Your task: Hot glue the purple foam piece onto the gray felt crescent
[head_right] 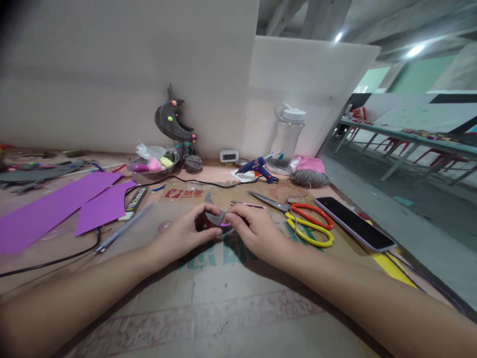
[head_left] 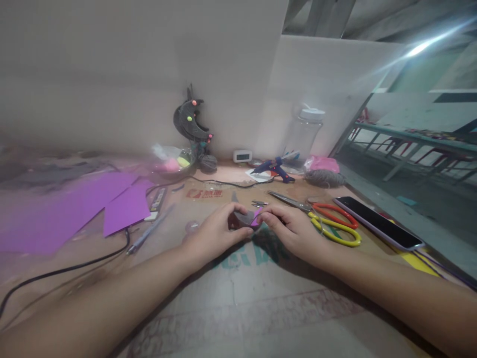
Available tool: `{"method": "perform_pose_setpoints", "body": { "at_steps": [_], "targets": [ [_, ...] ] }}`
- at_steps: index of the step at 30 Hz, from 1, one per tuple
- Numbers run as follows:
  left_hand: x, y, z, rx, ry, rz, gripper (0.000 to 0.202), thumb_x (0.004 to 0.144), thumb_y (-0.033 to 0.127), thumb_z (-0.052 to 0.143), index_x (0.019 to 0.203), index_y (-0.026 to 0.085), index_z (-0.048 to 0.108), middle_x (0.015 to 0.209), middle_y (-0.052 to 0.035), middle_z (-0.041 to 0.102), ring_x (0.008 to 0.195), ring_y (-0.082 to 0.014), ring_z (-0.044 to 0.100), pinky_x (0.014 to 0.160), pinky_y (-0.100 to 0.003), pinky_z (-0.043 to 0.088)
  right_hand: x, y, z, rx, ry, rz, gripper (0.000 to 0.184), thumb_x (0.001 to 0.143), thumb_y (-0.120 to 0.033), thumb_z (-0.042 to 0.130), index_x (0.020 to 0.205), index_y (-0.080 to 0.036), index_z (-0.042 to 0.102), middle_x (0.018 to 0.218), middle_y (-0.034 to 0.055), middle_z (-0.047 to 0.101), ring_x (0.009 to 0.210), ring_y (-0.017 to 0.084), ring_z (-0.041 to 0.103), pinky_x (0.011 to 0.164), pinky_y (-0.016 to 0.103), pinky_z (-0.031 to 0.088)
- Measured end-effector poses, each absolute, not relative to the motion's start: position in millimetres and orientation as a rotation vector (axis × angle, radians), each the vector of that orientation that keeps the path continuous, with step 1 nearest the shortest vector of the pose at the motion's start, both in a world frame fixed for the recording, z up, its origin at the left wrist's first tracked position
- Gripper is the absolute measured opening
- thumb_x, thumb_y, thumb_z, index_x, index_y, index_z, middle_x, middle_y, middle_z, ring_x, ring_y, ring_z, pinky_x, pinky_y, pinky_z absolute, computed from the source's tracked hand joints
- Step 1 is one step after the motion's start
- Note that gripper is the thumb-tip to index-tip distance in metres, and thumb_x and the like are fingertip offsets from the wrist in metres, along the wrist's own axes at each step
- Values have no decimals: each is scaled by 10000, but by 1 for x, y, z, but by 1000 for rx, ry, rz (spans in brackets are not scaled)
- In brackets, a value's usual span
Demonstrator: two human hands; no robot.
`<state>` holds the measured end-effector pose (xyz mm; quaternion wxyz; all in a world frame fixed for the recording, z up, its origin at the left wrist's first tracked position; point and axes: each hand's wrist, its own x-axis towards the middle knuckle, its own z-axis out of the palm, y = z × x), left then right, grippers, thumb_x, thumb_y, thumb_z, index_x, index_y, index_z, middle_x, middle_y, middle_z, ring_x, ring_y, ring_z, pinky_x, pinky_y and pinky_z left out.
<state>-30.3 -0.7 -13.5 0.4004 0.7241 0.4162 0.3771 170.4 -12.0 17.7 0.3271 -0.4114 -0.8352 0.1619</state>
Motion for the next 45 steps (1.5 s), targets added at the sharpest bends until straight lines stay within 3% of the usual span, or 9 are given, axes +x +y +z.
{"method": "perform_pose_setpoints", "body": {
  "at_steps": [14,26,31,34,38,42,45],
  "targets": [
    [-30,-2,-12,1852,1115,960,248,759,375,677,927,212,593,753,-5,628,652,-153,568,564,-235,410,179,-10,23,-1093,-2144,315,258,946,-320,455,834,-192,649,767,21,678,706,148,611,647,245,431],
    [-32,-5,-6,1898,1144,1105,206,759,316,661,886,208,541,850,8,605,754,-144,573,696,-244,433,202,30,11,-1280,-2122,398,253,881,-375,548,804,-180,689,730,10,683,645,139,572,595,244,403],
    [-32,-7,-4,1906,1125,1048,204,771,311,657,892,213,525,840,14,580,754,-138,575,702,-250,446,199,26,13,-1274,-2140,441,259,881,-354,555,1022,-186,693,625,-30,613,552,114,519,546,223,383],
    [-31,-8,-5,1879,1100,1045,216,765,315,666,890,215,522,815,10,576,751,-146,578,693,-259,454,198,25,15,-1281,-2196,471,305,885,-337,551,1124,-205,687,716,-10,671,619,126,570,595,231,415],
    [-31,-8,-6,1746,1051,1013,248,768,306,662,928,223,492,806,9,585,723,-145,582,660,-256,448,198,26,17,-1255,-2235,539,238,888,-299,530,962,-193,729,897,32,730,807,163,635,738,266,452],
    [-33,-4,-6,1645,960,1013,297,799,276,614,1067,218,499,886,-2,597,763,-143,574,673,-246,441,197,27,13,-1299,-2197,529,226,880,-325,535,840,-173,697,747,11,681,689,147,586,646,251,423],
    [-35,1,-8,1614,1020,1088,269,869,360,527,1081,200,567,879,-8,597,781,-149,549,690,-244,425,196,26,9,-1304,-2193,576,228,886,-339,530,843,-174,681,721,1,653,660,137,557,627,246,406]
  ]
}}
